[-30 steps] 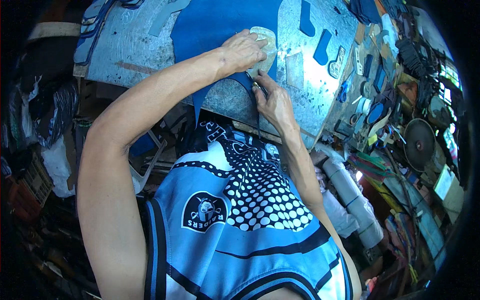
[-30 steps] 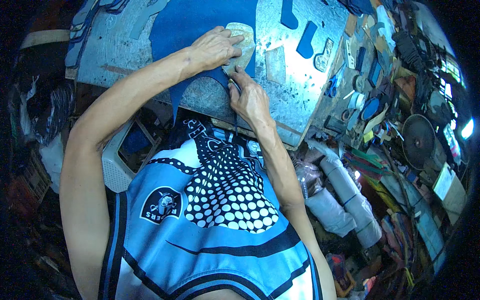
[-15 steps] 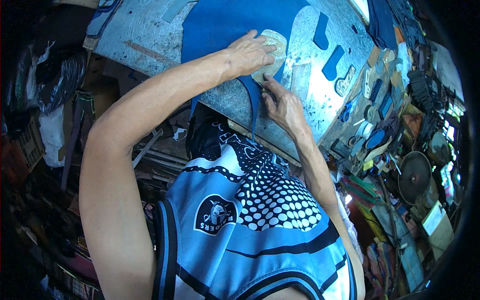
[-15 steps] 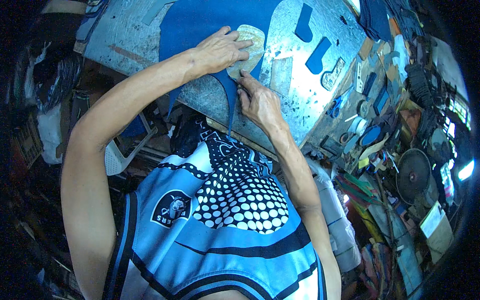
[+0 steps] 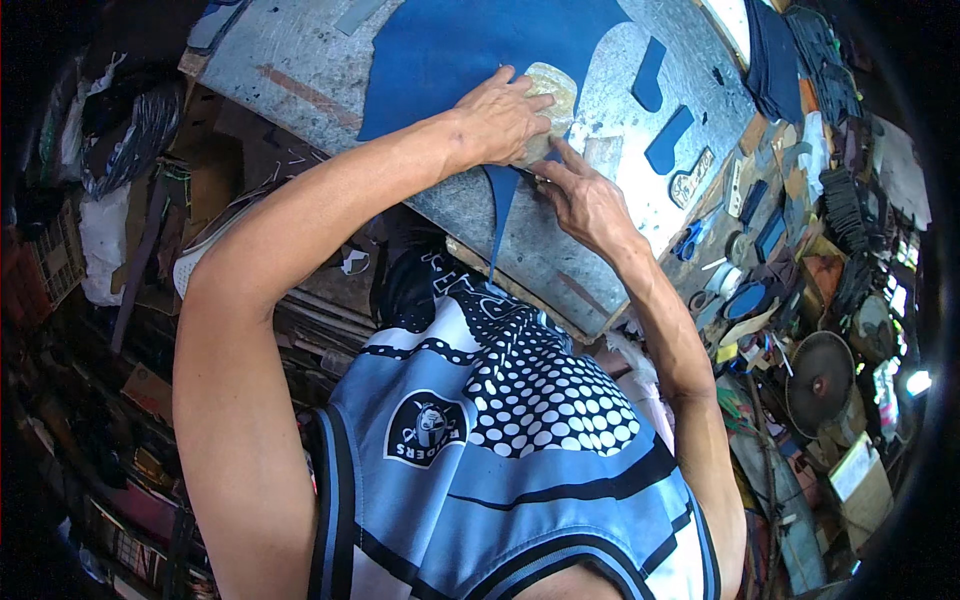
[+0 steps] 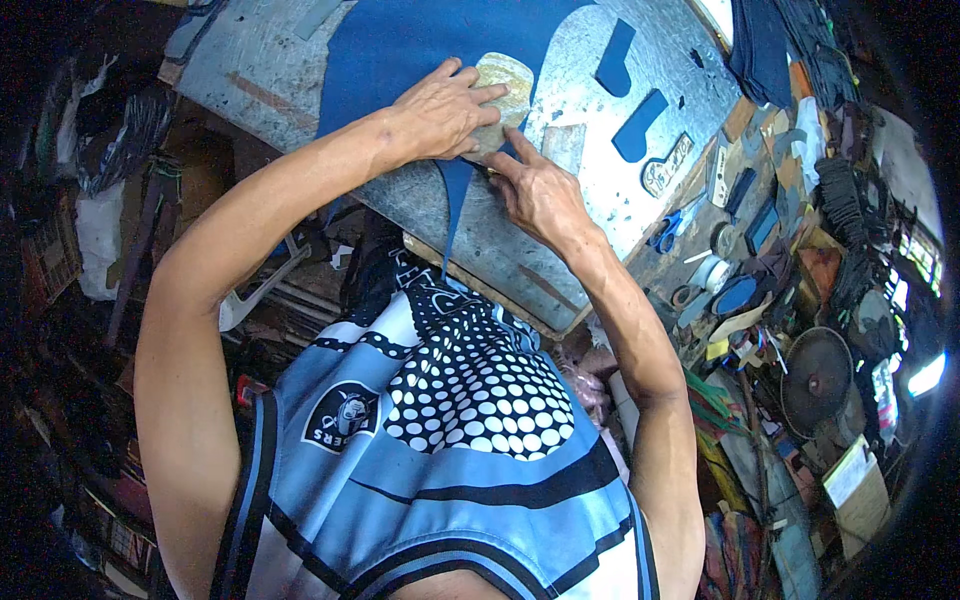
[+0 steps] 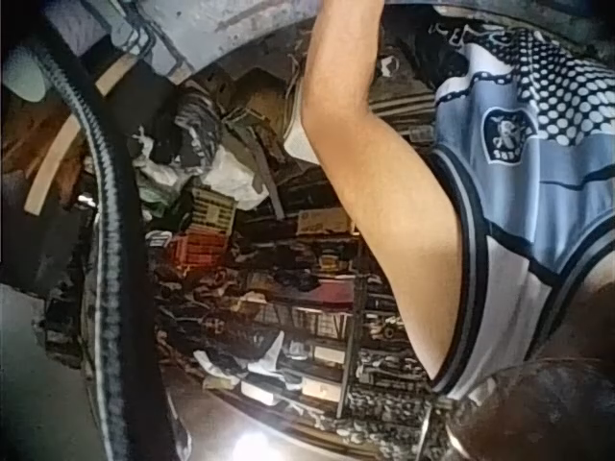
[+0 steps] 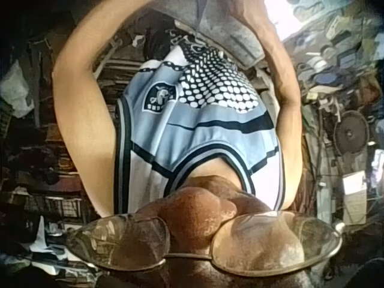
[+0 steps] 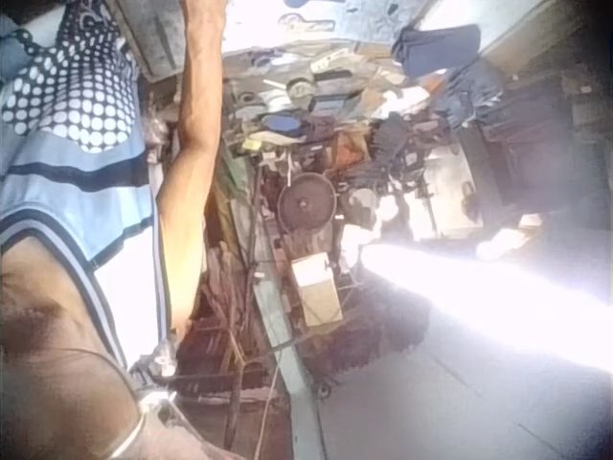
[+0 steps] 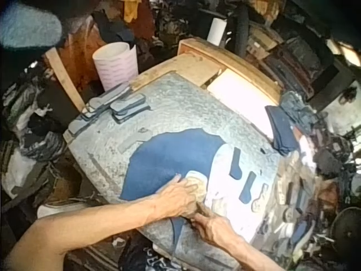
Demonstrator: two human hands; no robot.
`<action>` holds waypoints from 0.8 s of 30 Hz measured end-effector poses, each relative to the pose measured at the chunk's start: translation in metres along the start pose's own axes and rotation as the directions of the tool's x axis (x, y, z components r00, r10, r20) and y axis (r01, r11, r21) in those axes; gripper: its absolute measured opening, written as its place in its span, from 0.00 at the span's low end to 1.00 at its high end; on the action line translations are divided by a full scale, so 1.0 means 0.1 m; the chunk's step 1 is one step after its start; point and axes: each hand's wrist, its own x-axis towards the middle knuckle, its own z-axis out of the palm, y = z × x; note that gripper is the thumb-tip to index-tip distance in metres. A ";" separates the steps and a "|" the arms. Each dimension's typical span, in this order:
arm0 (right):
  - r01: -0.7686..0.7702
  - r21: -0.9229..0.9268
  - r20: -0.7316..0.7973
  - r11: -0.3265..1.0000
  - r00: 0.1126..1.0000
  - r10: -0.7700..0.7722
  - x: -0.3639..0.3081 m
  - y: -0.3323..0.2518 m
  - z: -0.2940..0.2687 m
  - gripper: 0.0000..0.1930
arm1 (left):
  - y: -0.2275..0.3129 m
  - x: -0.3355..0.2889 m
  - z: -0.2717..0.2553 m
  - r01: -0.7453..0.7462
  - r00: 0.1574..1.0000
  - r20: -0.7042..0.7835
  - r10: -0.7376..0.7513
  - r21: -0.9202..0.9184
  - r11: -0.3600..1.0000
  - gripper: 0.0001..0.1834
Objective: Cutting out shoe component patterns from blue leather or synthetic material using a hand-held knife.
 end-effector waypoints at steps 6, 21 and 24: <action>0.102 0.009 -0.022 0.995 0.995 -0.101 0.02 0.13 0.01 0.16 | 0.05 -0.02 -0.05 0.049 0.996 0.078 -0.049 -0.001 0.999 0.25; 0.326 -0.107 0.099 0.939 0.944 -0.316 0.21 0.50 -0.22 0.13 | 0.12 -0.04 0.00 0.100 0.994 0.049 -0.099 -0.005 0.995 0.24; 0.342 -0.160 0.186 0.926 0.932 -0.312 0.30 0.46 -0.35 0.12 | 0.12 -0.05 0.00 0.100 0.995 0.017 -0.100 -0.021 0.995 0.24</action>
